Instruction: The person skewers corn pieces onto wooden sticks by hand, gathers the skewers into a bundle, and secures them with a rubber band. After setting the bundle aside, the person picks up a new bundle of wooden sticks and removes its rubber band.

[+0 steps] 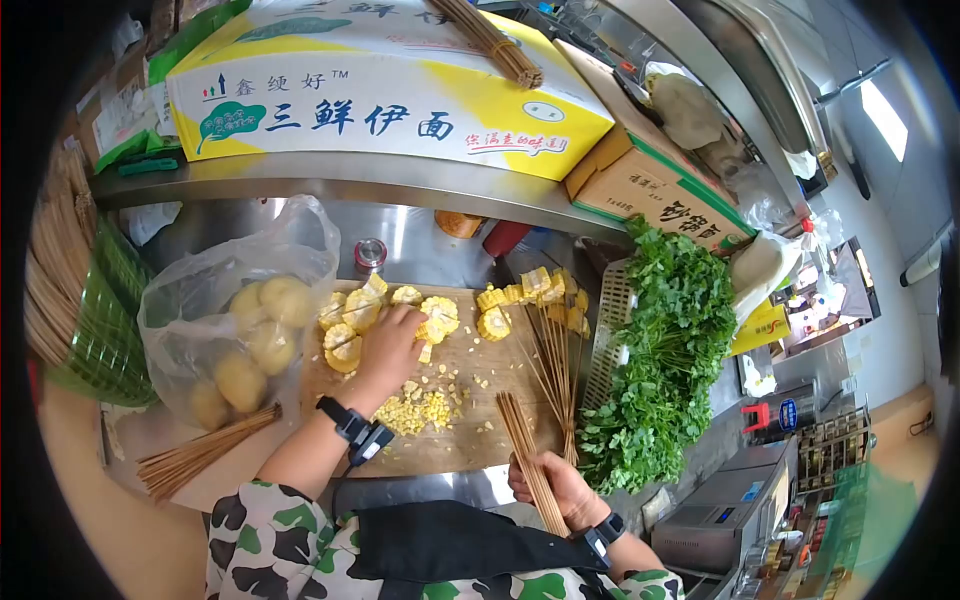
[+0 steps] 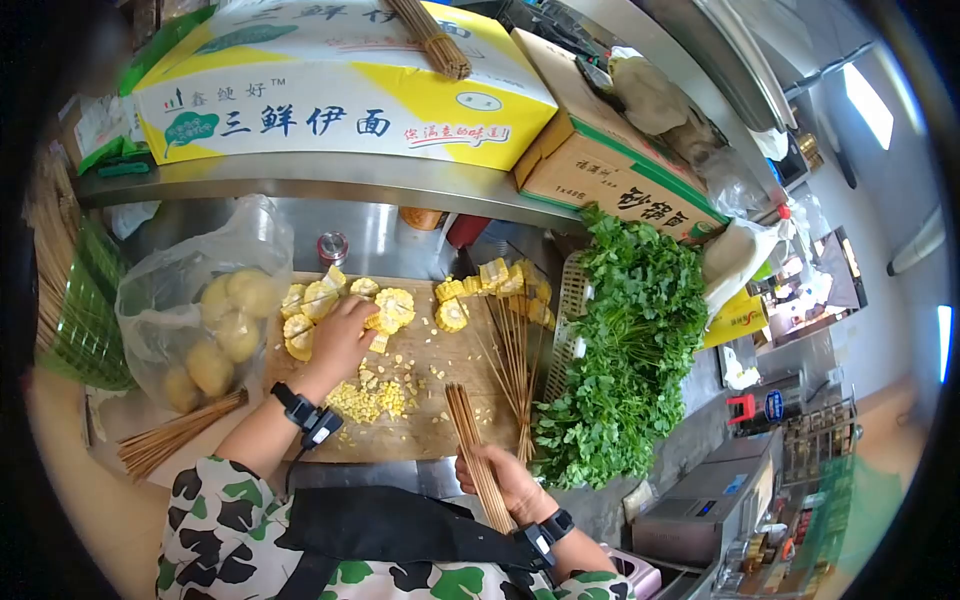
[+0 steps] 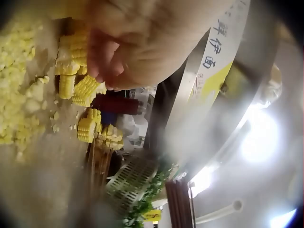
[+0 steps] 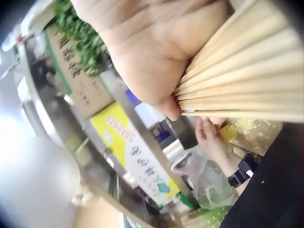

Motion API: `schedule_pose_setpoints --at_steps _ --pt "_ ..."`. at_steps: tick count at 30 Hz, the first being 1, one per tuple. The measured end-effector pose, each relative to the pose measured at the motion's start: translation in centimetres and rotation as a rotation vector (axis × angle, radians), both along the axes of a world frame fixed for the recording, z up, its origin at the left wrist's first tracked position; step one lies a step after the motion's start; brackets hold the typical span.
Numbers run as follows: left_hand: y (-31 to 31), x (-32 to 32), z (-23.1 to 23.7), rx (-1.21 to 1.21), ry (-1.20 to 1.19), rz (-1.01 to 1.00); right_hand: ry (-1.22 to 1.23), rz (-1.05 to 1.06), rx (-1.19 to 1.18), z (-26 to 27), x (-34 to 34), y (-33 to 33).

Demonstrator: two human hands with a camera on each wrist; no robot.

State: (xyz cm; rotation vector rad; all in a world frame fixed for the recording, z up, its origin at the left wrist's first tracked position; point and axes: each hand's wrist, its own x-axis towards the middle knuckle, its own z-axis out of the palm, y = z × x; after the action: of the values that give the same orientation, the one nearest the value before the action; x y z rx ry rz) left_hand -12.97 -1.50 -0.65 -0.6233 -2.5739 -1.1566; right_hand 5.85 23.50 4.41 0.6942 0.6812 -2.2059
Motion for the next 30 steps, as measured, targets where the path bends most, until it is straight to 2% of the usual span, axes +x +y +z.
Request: schedule_pose_setpoints --at_steps 1,3,5,7,10,13,14,15,17,20,23,30 --pt "0.2 -0.4 0.0 -0.114 0.102 0.0 0.052 0.027 0.077 -0.1 0.2 -0.1" --pt "0.8 -1.2 -0.8 -0.255 0.138 -0.036 0.153 0.074 0.232 0.9 0.9 -1.0" --pt "1.6 -1.4 -1.3 -0.373 0.202 -0.017 0.21 0.062 0.268 1.5 1.6 -1.4" --pt "1.7 -1.5 -1.3 -0.307 0.242 -0.032 0.239 0.054 0.389 1.6 2.4 -1.8" --pt "1.4 -1.1 -1.1 -0.269 0.239 -0.095 0.224 -0.036 0.394 1.8 2.3 -1.1" --pt "0.8 0.2 -0.4 0.041 -0.036 -0.132 0.214 -0.111 0.313 0.9 2.1 0.3" --pt "0.5 0.9 0.1 0.25 -0.189 -0.115 0.203 -0.045 0.424 0.9 2.0 0.4" --pt "0.0 1.4 -0.9 0.512 -0.583 -0.116 0.192 0.022 0.533 1.1 1.7 0.3" --pt "-1.3 3.9 0.1 1.192 -1.165 -0.159 0.255 0.077 0.467 1.2 1.3 0.1" --pt "-2.5 8.7 -1.2 1.528 -1.462 -0.086 0.232 0.074 0.3 1.3 0.9 -1.4" --pt "-2.5 11.1 -1.1 1.562 -1.557 -0.068 0.287 0.224 0.382 1.0 0.9 -2.0" --pt "-0.1 12.0 0.3 1.502 -1.382 -0.089 0.401 0.29 0.567 3.5 1.0 -2.0"
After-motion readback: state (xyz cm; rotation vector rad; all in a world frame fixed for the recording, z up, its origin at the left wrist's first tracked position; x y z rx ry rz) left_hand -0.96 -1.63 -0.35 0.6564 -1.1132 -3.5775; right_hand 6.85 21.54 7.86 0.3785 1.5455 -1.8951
